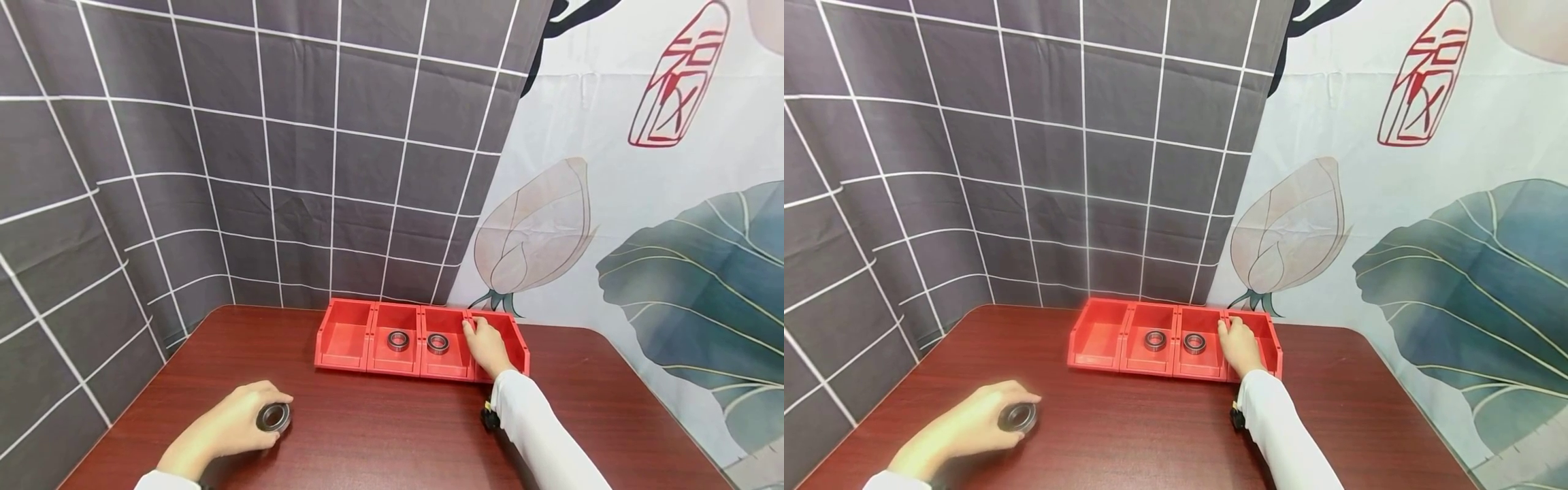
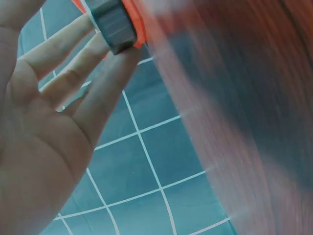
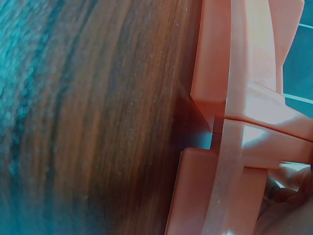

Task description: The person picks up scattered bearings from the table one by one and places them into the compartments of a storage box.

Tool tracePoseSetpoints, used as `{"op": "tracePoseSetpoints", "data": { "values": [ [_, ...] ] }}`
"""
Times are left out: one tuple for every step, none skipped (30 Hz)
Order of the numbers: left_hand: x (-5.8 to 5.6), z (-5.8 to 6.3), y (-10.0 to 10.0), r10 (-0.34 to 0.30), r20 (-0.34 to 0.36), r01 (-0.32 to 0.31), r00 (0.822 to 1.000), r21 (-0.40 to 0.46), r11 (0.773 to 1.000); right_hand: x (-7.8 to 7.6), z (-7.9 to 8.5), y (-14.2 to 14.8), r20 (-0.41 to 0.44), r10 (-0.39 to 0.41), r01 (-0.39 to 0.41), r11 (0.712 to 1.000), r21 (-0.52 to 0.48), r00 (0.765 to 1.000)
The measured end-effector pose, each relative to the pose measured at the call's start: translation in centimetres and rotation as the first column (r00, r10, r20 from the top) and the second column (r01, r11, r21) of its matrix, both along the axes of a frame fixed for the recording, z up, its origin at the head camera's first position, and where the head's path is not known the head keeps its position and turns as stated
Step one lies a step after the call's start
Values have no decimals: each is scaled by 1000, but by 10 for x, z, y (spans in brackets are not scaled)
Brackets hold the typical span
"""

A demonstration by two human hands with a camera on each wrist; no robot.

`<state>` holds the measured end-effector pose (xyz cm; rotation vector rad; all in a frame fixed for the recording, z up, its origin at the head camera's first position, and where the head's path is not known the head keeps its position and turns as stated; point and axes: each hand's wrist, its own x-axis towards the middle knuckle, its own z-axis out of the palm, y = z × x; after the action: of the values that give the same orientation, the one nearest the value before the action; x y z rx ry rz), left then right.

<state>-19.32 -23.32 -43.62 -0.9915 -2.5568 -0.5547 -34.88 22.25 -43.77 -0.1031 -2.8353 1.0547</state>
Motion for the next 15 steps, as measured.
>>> {"op": "tracePoseSetpoints", "data": {
  "values": [
    [-1, 0, 1, 0, -6, 0, 1000, 7, 1000, 0, 0, 0, 3, 0, 0, 1000, -2, 1000],
    [-1, 0, 3, 1, -11, -1, 1000, 15, 1000, 0, 0, 0, 6, 0, 0, 1000, -3, 1000],
    [-2, 1, 4, 4, -15, -4, 1000, 20, 1000, 1, -1, 0, 6, -1, 1, 1000, -2, 1000],
    [-2, 1, 6, 6, -20, -6, 1000, 26, 1000, 1, -1, 0, 5, 0, 0, 1000, -3, 1000],
    [-3, 2, 7, 11, -27, -10, 1000, 30, 999, 1, 0, 0, 6, 0, 0, 1000, -5, 1000],
    [-4, 2, 9, 15, -28, -14, 999, 32, 999, 1, 0, 0, 6, 2, -2, 1000, -8, 1000],
    [-5, 3, 10, 20, -31, -19, 999, 33, 999, 1, 0, 0, 7, 2, -2, 1000, -11, 1000],
    [-5, 4, 11, 27, -32, -26, 999, 34, 999, 1, 0, 0, 8, 3, -3, 1000, -13, 1000],
    [-6, 5, 13, 33, -30, -32, 999, 35, 999, 0, 1, 0, 9, 3, -3, 1000, -14, 1000],
    [-7, 5, 14, 38, -29, -37, 999, 37, 999, 0, 1, 0, 9, 3, -3, 1000, -14, 1000],
    [-7, 6, 15, 45, -26, -44, 999, 38, 998, 0, 1, 1, 7, 3, -3, 1000, -13, 1000],
    [-8, 7, 16, 47, -26, -46, 999, 40, 998, 0, 1, 1, 5, 5, -5, 1000, -13, 1000],
    [-9, 7, 17, 49, -29, -48, 998, 45, 998, 0, 1, 1, 2, 6, -6, 1000, -12, 1000],
    [-9, 7, 18, 49, -31, -47, 998, 52, 998, 0, 2, 1, -1, 8, -8, 1000, -9, 1000],
    [-10, 8, 19, 48, -35, -46, 998, 59, 997, 0, 2, 1, -6, 8, -8, 1000, -7, 1000]
  ]
}}
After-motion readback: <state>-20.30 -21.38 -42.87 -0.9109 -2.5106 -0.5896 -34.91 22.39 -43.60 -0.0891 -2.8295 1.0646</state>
